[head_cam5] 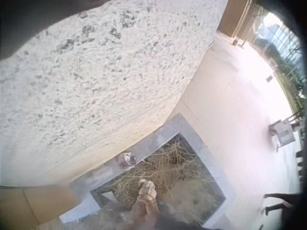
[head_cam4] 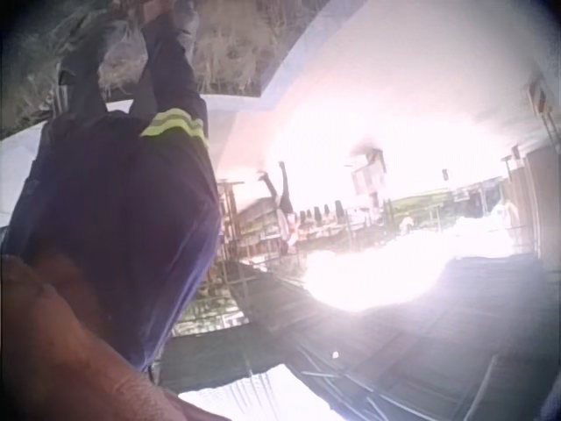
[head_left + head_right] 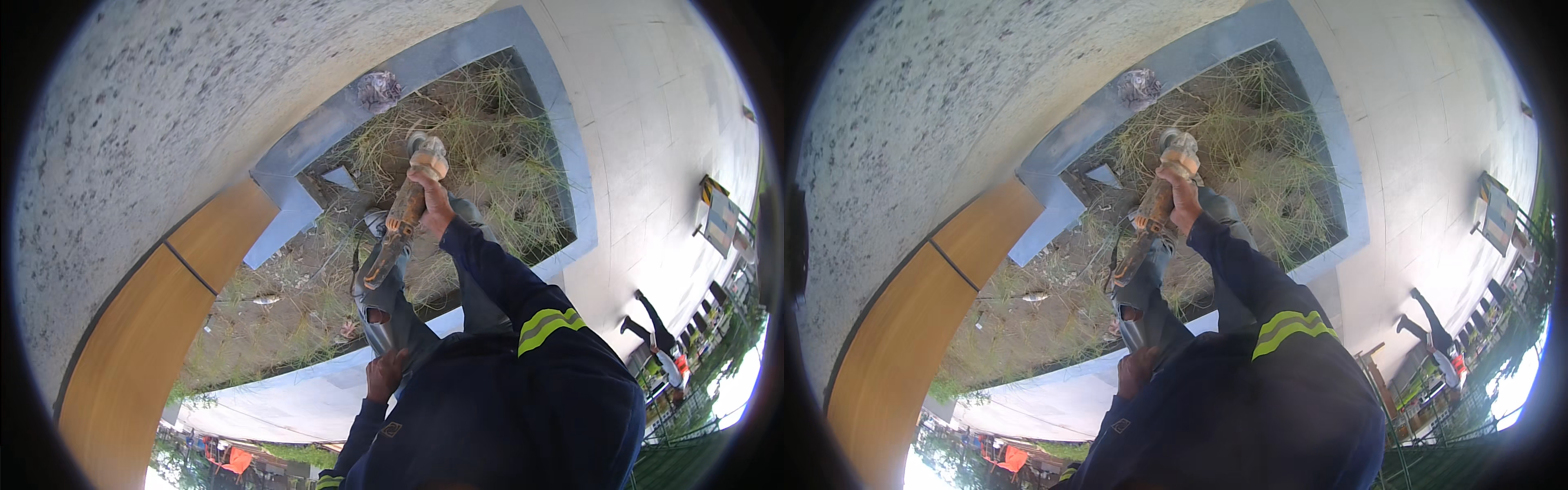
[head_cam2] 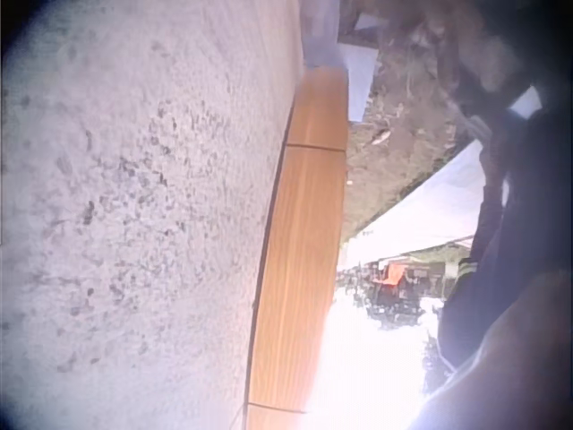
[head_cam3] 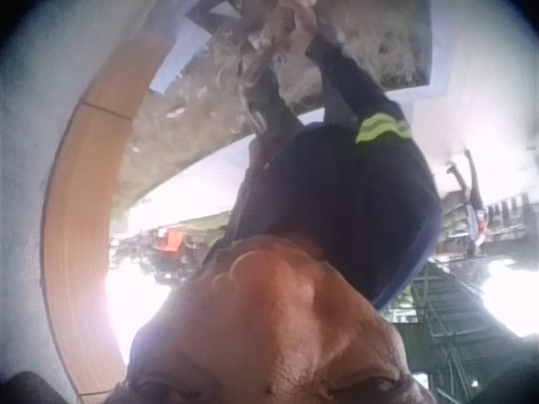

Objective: The person kneels and uses an angle grinder to smooth the edge of a concrete base. A security guard walks past in the background while the person continues grinding.

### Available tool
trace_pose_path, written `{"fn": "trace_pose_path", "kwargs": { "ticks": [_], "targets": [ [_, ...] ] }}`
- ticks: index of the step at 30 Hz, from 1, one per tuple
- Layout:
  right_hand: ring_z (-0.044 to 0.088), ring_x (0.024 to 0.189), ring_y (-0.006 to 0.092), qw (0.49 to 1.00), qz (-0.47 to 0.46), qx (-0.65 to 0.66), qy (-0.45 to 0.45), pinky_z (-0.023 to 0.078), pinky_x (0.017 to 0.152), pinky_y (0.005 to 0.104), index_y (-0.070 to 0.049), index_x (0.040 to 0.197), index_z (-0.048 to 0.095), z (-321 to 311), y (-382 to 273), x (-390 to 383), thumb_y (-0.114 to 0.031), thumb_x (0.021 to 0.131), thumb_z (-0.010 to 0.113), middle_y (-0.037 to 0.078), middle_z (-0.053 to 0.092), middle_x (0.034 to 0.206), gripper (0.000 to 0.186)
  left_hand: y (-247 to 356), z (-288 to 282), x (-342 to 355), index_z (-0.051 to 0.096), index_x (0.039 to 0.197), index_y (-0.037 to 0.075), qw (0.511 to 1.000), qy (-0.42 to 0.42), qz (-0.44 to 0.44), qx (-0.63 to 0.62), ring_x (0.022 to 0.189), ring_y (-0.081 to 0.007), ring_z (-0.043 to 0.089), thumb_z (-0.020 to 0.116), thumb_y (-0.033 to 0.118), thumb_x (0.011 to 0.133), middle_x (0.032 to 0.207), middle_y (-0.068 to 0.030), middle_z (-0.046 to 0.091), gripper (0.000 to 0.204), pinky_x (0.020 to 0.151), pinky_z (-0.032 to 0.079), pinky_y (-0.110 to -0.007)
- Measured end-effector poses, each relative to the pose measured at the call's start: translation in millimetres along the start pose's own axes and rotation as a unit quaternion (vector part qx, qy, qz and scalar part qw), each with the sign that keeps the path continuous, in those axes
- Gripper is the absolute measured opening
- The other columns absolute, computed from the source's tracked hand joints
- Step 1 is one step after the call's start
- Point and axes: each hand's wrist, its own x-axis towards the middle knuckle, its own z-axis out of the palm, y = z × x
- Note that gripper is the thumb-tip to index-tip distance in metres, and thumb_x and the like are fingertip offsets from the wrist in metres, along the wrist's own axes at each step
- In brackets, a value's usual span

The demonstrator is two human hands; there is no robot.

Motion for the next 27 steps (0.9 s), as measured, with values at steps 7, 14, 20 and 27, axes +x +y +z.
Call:
{"fn": "trace_pose_path", "kwargs": {
  "ticks": [7, 14, 20, 27],
  "targets": [
    [0.071, 0.094, 0.0266, 0.992, -0.118, -0.014, -0.036, 0.059, 0.080, 0.0460, -0.006, 0.120, 0.058, -43.6, -15.0, 64.8, -0.020, 0.090, 0.076, 0.008, 0.066, 0.102, 0.038, -100.7, -136.2, 197.1, 0.069, 0.109, 0.000, 0.943, 0.024, 0.176, -0.283, 0.094, -0.0216, 0.071, 0.058, 0.013, 0.102, 0.104, -0.0130, 0.072, 0.019, 0.081, 0.058, -0.038],
    [0.072, 0.093, 0.0305, 0.974, -0.208, -0.047, -0.075, 0.059, 0.083, 0.0456, -0.003, 0.121, 0.056, -48.6, -37.1, 77.2, -0.025, 0.092, 0.073, 0.013, 0.068, 0.101, 0.040, -95.0, -159.9, 567.6, 0.050, 0.146, 0.000, 0.943, 0.241, 0.189, 0.127, 0.133, -0.0394, 0.055, 0.070, 0.066, 0.088, 0.147, -0.0218, 0.052, 0.090, 0.107, 0.048, -0.049],
    [0.072, 0.090, 0.0296, 0.953, -0.273, -0.115, -0.070, 0.060, 0.080, 0.0444, 0.001, 0.120, 0.057, -53.7, -35.1, 55.0, -0.026, 0.090, 0.069, 0.018, 0.069, 0.100, 0.042, -27.2, -85.1, 736.6, 0.039, 0.156, 0.004, 0.879, 0.387, 0.235, 0.146, 0.140, -0.0470, 0.045, 0.066, 0.077, 0.085, 0.154, -0.0235, 0.046, 0.106, 0.112, 0.041, -0.057],
    [0.070, 0.090, 0.0341, 0.936, -0.329, -0.113, -0.049, 0.062, 0.079, 0.0458, 0.005, 0.123, 0.053, -87.1, -9.3, 29.1, -0.033, 0.085, 0.070, 0.022, 0.066, 0.101, 0.057, 65.4, -14.1, 804.2, 0.051, 0.148, 0.007, 0.839, 0.365, 0.325, 0.242, 0.129, -0.0389, 0.053, 0.059, 0.041, 0.101, 0.144, -0.0187, 0.052, 0.058, 0.107, 0.043, -0.055]
  ]
}}
